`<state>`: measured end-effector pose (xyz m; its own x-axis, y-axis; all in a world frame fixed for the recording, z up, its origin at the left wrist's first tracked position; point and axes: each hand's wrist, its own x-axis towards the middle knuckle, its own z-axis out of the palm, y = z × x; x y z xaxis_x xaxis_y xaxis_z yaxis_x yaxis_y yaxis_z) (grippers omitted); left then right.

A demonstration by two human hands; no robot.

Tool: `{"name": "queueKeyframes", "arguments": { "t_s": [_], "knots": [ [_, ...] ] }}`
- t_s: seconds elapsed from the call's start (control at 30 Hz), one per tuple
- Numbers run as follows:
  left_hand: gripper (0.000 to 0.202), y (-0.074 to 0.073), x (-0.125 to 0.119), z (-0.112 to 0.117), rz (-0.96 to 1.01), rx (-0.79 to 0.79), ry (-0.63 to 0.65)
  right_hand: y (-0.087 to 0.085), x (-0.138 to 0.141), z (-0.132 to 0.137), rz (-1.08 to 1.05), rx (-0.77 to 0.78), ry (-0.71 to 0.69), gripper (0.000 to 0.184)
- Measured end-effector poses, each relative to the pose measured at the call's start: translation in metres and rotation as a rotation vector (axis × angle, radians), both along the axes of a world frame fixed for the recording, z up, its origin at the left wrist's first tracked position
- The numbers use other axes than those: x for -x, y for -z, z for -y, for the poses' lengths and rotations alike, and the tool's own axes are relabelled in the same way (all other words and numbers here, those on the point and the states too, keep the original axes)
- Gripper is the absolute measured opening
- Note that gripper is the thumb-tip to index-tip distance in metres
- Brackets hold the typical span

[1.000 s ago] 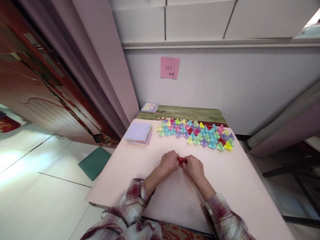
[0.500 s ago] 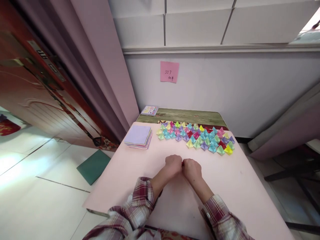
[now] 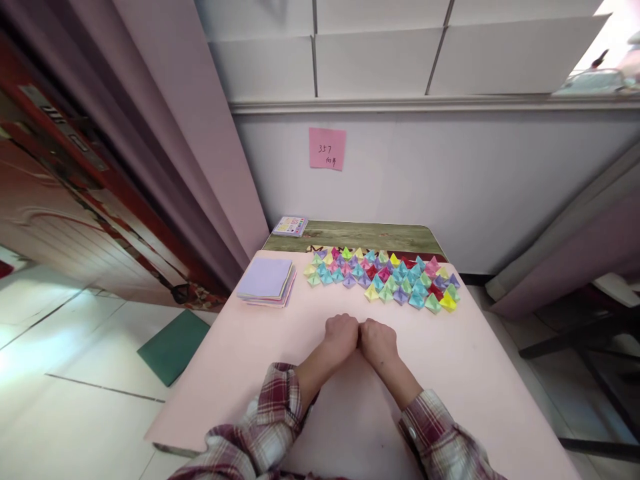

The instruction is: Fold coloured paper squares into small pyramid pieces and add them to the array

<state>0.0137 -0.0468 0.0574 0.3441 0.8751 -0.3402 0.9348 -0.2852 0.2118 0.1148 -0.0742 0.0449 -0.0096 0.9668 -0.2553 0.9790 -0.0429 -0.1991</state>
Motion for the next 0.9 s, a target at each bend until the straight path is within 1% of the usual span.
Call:
{"name": "queueKeyframes", "arguments": {
  "t_s": [0.23,0.47,0.57,0.63,0.67,0.73,0.77,0.83,0.9],
  "knots": [
    [0.018,0.004,0.011,0.001,0.050,-0.001,0.014,0.002,-0.003,-0.001,-0.022,-0.024,-0.005,0.018],
    [0.013,0.003,0.014,0.009,0.111,-0.046,0.026,0.001,-0.002,0.009,-0.077,-0.096,-0.011,0.015],
    [0.012,0.002,0.018,0.012,0.153,-0.070,0.030,0.004,-0.002,0.014,-0.143,-0.132,0.010,0.014],
    [0.014,0.004,0.026,0.011,0.221,-0.097,0.016,0.005,-0.005,0.015,-0.171,-0.139,0.043,0.013],
    [0.018,0.007,0.033,0.011,0.271,-0.123,-0.002,0.006,-0.007,0.014,-0.172,-0.140,0.065,0.014],
    [0.026,0.016,0.050,0.010,0.469,-0.233,-0.104,0.006,-0.013,0.009,-0.173,-0.148,0.112,0.018],
    [0.024,0.023,0.060,0.011,0.523,-0.290,-0.151,0.005,-0.016,0.004,-0.175,-0.154,0.139,0.020],
    [0.020,0.038,0.079,0.015,0.555,-0.369,-0.229,0.002,-0.021,-0.009,-0.178,-0.171,0.187,0.021],
    [0.019,0.052,0.095,0.021,0.563,-0.401,-0.264,0.000,-0.024,-0.026,-0.176,-0.195,0.234,0.022]
  ]
}}
